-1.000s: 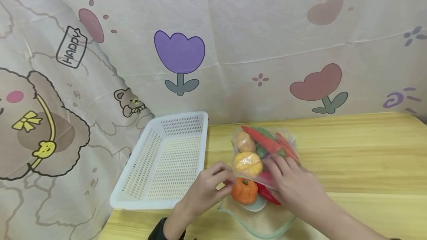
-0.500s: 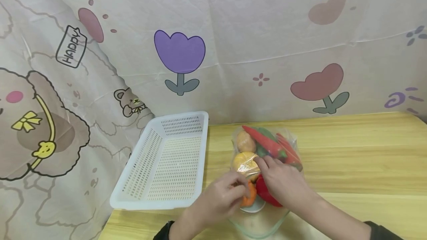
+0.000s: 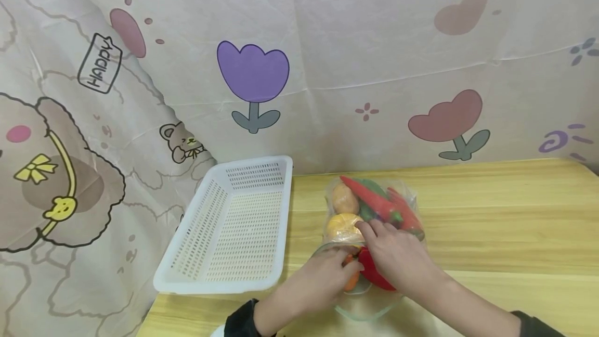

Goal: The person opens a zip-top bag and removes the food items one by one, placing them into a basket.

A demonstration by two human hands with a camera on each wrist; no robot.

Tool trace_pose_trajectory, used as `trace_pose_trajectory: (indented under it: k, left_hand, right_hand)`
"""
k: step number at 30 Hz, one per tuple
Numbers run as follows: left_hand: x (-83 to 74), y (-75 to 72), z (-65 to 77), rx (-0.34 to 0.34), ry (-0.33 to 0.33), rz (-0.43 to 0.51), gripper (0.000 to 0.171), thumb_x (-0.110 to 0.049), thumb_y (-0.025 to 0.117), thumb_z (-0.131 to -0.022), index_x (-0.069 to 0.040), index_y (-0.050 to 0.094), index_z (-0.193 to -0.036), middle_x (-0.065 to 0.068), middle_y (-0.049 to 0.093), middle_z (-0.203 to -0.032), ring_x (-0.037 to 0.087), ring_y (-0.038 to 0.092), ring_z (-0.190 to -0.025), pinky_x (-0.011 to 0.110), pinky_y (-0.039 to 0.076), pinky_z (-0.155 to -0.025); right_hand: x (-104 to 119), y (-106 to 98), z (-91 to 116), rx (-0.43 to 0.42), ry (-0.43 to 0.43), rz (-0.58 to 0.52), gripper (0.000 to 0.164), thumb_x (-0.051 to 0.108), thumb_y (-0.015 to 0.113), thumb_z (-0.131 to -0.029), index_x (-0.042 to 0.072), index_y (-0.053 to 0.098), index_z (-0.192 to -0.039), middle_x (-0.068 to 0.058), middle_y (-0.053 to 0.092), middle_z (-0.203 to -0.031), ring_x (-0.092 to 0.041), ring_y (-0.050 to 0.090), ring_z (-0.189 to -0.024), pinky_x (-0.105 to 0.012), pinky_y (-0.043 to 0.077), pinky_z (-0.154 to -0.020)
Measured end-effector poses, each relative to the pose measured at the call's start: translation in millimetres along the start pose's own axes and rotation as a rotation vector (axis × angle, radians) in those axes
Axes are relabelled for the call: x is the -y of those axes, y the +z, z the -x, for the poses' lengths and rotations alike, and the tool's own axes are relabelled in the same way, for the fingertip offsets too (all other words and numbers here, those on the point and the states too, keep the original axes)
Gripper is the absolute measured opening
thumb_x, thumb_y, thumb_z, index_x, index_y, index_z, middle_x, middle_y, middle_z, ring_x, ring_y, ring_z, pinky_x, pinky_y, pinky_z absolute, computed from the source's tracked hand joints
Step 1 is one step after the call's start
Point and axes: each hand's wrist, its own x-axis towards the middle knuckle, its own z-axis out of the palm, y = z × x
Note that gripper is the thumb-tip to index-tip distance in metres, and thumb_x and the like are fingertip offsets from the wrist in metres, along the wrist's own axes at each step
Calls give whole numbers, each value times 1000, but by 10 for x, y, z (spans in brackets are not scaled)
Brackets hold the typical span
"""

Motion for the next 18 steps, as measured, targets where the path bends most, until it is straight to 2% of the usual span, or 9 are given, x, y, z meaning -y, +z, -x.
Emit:
trace_pose_trajectory:
  k: [6,10,15,18]
  left_hand:
    - [-51,135,10,104,-22,-3,20,-27,65,-84,-24,61,-103,0,52,-118,9,54,-102,17,45,-87]
    - [-74,210,9,126,-17,-32,18,-26,63,-86,-24,59,-103,0,51,-116,7,52,-101,18,44,-90]
    - [-79,240,-29,159,-3,-14,16,-28,60,-89,-25,57,-104,-3,52,-112,5,55,-94,19,45,-87]
    - [-63,254,-61,192,23,45,16,-31,59,-89,-26,56,-104,-5,53,-109,3,54,-89,14,45,-78]
  right_hand:
    - [18,29,10,-21,-26,21,53,-5,71,-57,3,56,-107,-5,61,-86,-15,59,-72,-31,48,-49]
    - [21,62,12,-62,-45,37,53,-5,70,-55,3,57,-105,-5,60,-84,-16,59,-71,-32,47,-48]
    - [18,50,19,-28,-39,29,55,-5,73,-55,3,57,-107,-5,61,-85,-16,59,-73,-32,48,-50]
    - [21,38,23,-7,-38,27,55,-6,74,-55,3,58,-107,-5,61,-87,-15,60,-74,-31,48,-51]
